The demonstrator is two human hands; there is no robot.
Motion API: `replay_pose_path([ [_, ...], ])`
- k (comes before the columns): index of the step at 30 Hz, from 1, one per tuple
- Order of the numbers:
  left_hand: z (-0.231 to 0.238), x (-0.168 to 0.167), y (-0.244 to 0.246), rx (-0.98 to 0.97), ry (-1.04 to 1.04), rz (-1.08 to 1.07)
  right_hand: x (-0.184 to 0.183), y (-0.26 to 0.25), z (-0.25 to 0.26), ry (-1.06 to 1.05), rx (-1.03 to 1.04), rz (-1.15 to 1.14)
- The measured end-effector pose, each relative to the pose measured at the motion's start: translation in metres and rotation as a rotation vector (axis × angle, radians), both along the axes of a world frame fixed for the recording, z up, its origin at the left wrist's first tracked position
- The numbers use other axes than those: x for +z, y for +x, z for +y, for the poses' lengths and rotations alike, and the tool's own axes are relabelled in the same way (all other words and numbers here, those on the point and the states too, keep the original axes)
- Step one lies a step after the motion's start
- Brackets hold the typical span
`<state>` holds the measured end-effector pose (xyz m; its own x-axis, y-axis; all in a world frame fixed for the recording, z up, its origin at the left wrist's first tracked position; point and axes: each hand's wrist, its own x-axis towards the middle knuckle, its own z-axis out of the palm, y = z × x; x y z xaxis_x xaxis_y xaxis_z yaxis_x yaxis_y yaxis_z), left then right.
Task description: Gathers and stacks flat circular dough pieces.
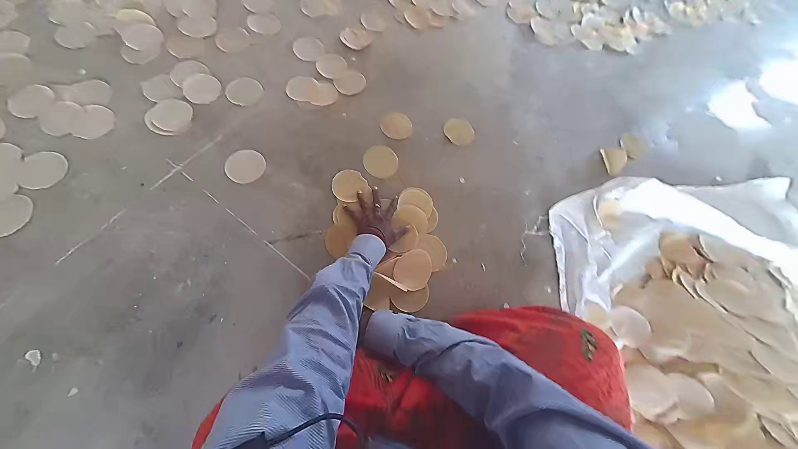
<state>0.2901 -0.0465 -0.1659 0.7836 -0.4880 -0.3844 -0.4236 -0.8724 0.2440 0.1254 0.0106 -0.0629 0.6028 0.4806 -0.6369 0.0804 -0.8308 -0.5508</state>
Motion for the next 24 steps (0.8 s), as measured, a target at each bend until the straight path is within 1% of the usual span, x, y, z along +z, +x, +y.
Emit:
replay_pose_path([
  [1, 0.005, 0.011, -0.012, -0.003, -0.035, 0.063, -0.002, -0.013, 0.002, 0.023, -0.016, 0.001],
  [3, 0.024, 0.032, -0.026, 0.066, -0.214, 0.143, -0.008, -0.039, 0.002, 0.097, -0.056, -0.120],
  [5, 0.052, 0.050, -0.030, 0.230, -0.421, 0.156, -0.018, -0.060, -0.009, 0.151, -0.023, -0.241],
  [6, 0.067, 0.063, -0.031, 0.302, -0.436, 0.166, -0.020, -0.067, -0.020, 0.151, 0.004, -0.262],
  [7, 0.081, 0.074, -0.034, 0.359, -0.387, 0.168, -0.018, -0.073, -0.036, 0.143, 0.002, -0.276],
  [8, 0.095, 0.085, -0.041, 0.402, -0.314, 0.182, -0.014, -0.078, -0.055, 0.129, -0.044, -0.287],
  [9, 0.106, 0.097, -0.051, 0.432, -0.249, 0.217, -0.013, -0.082, -0.075, 0.093, -0.131, -0.327],
  [11, 0.119, 0.118, -0.082, 0.456, -0.105, 0.287, -0.010, -0.080, -0.119, -0.059, -0.346, -0.354],
  [13, 0.119, 0.135, -0.121, 0.446, 0.002, 0.397, -0.007, -0.074, -0.159, -0.174, -0.574, -0.261],
  [15, 0.109, 0.132, -0.157, 0.397, 0.052, 0.488, -0.022, -0.075, -0.187, -0.201, -0.746, -0.224],
  [16, 0.101, 0.120, -0.170, 0.345, 0.105, 0.510, -0.030, -0.075, -0.192, -0.234, -0.791, -0.188],
  [18, 0.087, 0.085, -0.192, 0.247, 0.204, 0.466, -0.043, -0.076, -0.183, -0.361, -0.787, -0.124],
  [19, 0.082, 0.070, -0.203, 0.211, 0.222, 0.423, -0.045, -0.078, -0.172, -0.436, -0.757, -0.109],
  [20, 0.078, 0.059, -0.210, 0.219, 0.233, 0.383, -0.045, -0.080, -0.160, -0.493, -0.727, -0.102],
  [22, 0.072, 0.051, -0.217, 0.235, 0.236, 0.335, -0.040, -0.079, -0.144, -0.532, -0.737, -0.060],
  [24, 0.072, 0.048, -0.216, 0.211, 0.224, 0.330, -0.040, -0.079, -0.143, -0.482, -0.805, -0.023],
])
